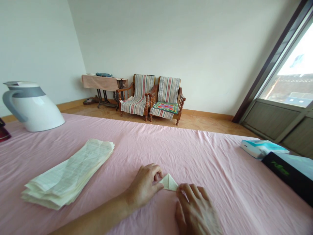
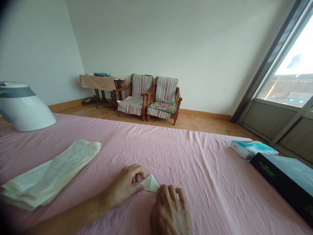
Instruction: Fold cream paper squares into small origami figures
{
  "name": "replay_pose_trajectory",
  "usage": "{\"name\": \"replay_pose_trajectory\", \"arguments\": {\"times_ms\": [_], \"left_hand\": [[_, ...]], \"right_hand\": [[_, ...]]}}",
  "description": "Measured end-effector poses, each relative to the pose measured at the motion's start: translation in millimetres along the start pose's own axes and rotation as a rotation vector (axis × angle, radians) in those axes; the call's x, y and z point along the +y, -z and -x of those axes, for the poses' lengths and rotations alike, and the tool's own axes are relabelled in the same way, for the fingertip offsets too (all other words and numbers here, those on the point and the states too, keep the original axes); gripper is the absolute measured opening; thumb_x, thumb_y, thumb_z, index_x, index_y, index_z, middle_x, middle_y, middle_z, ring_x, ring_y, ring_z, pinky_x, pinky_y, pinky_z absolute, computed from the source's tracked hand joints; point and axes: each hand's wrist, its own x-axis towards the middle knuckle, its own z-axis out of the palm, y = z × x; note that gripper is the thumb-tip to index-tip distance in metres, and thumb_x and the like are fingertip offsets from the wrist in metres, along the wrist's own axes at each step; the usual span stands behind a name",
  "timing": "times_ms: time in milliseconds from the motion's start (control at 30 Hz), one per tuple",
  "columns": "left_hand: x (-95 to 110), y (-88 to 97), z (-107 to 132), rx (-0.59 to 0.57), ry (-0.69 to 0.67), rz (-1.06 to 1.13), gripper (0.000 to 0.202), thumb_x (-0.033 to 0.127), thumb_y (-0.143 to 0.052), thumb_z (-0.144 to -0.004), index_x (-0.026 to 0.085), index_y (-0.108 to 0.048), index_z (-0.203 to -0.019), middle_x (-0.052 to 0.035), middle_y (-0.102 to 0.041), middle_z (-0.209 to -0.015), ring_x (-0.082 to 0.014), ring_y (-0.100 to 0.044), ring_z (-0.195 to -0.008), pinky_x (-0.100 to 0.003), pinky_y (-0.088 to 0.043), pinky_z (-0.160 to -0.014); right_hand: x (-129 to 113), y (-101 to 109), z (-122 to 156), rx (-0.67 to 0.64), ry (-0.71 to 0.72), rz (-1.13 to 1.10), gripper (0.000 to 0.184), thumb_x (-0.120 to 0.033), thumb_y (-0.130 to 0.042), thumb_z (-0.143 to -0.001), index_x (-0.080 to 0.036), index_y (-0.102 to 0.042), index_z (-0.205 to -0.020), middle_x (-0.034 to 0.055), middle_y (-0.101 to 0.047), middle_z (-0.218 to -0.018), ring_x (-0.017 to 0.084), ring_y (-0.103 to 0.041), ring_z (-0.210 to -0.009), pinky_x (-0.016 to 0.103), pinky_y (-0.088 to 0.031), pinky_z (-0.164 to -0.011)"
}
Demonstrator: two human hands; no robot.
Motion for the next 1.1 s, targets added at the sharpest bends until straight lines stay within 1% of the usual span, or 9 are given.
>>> {"name": "replay_pose_trajectory", "arguments": {"times_ms": [167,300,467,600,667,800,867,1000,1100], "left_hand": [[-5,4.4,2,-0.003,0.005,0.0,0.012,0.007,-0.059,-0.07,0.017,-0.06,-0.076,0.0014,-0.059,-0.076,-0.0147,-0.054,-0.072,-0.023,-0.037,-0.064],[-7,6.0,1,-0.01,0.008,0.006,0.012,0.006,-0.057,-0.071,0.016,-0.061,-0.075,0.0013,-0.058,-0.074,-0.0137,-0.054,-0.069,-0.021,-0.037,-0.061],[-6,9.2,1,-0.016,-0.013,0.015,0.016,0.006,-0.051,-0.078,0.016,-0.063,-0.079,-0.0004,-0.06,-0.076,-0.0137,-0.056,-0.071,-0.021,-0.038,-0.063],[-3,12.3,3,-0.016,-0.044,0.015,0.024,0.018,-0.046,-0.091,0.016,-0.064,-0.075,-0.0016,-0.061,-0.076,-0.0151,-0.056,-0.075,-0.024,-0.039,-0.069],[-2,13.2,4,-0.024,-0.049,0.016,0.027,0.024,-0.048,-0.092,0.016,-0.064,-0.071,-0.0011,-0.059,-0.072,-0.0149,-0.056,-0.072,-0.024,-0.038,-0.067],[-1,13.5,7,-0.042,-0.028,0.007,0.011,0.028,-0.07,-0.077,0.017,-0.067,-0.077,-0.0009,-0.061,-0.078,-0.0167,-0.056,-0.076,-0.024,-0.039,-0.068],[-1,13.3,7,-0.049,-0.015,0.0,0.016,0.026,-0.077,-0.069,0.018,-0.068,-0.079,-0.0009,-0.062,-0.081,-0.018,-0.056,-0.079,-0.025,-0.039,-0.07],[1,13.7,8,-0.059,-0.011,-0.003,0.025,0.017,-0.079,-0.061,0.019,-0.067,-0.083,0.0002,-0.062,-0.085,-0.0183,-0.056,-0.082,-0.026,-0.039,-0.073],[3,14.9,8,-0.066,-0.019,-0.003,0.025,0.012,-0.077,-0.061,0.019,-0.066,-0.083,0.0013,-0.062,-0.085,-0.0181,-0.055,-0.084,-0.026,-0.038,-0.075]], "right_hand": [[-1,-1,-1,0.08,-0.038,0.058,0.021,-0.005,-0.045,-0.068,-0.02,-0.058,-0.075,0.0073,-0.058,-0.076,0.022,-0.049,-0.069,0.038,-0.031,-0.067],[1,4,-1,0.001,-0.036,0.08,0.019,-0.004,-0.051,-0.067,-0.02,-0.059,-0.075,0.0064,-0.059,-0.076,0.022,-0.049,-0.069,0.037,-0.031,-0.067],[5,12,0,-0.109,-0.002,0.09,0.018,-0.004,-0.05,-0.072,-0.019,-0.059,-0.073,0.0078,-0.06,-0.079,0.024,-0.051,-0.074,0.037,-0.032,-0.066],[5,9,0,-0.059,-0.04,0.077,0.019,-0.007,-0.043,-0.079,-0.02,-0.057,-0.077,0.0081,-0.058,-0.076,0.024,-0.051,-0.072,0.038,-0.031,-0.065],[6,8,-2,-0.021,-0.069,0.048,0.016,-0.011,-0.043,-0.082,-0.02,-0.056,-0.082,0.008,-0.058,-0.076,0.024,-0.052,-0.071,0.037,-0.032,-0.065],[8,11,-6,-0.003,-0.099,-0.083,0.013,-0.013,-0.044,-0.085,-0.02,-0.053,-0.093,0.0081,-0.059,-0.086,0.023,-0.054,-0.072,0.035,-0.036,-0.063],[8,11,-6,-0.03,-0.087,-0.172,0.017,-0.01,-0.042,-0.087,-0.02,-0.052,-0.095,0.0077,-0.059,-0.092,0.022,-0.054,-0.075,0.033,-0.039,-0.064],[9,6,-4,-0.115,-0.052,-0.221,0.023,-0.008,-0.044,-0.086,-0.023,-0.055,-0.1,0.0067,-0.058,-0.1,0.022,-0.056,-0.082,0.034,-0.042,-0.069],[11,-1,-3,-0.151,-0.061,-0.234,0.026,-0.009,-0.048,-0.083,-0.023,-0.056,-0.104,0.0063,-0.059,-0.101,0.023,-0.056,-0.084,0.037,-0.043,-0.073]]}}
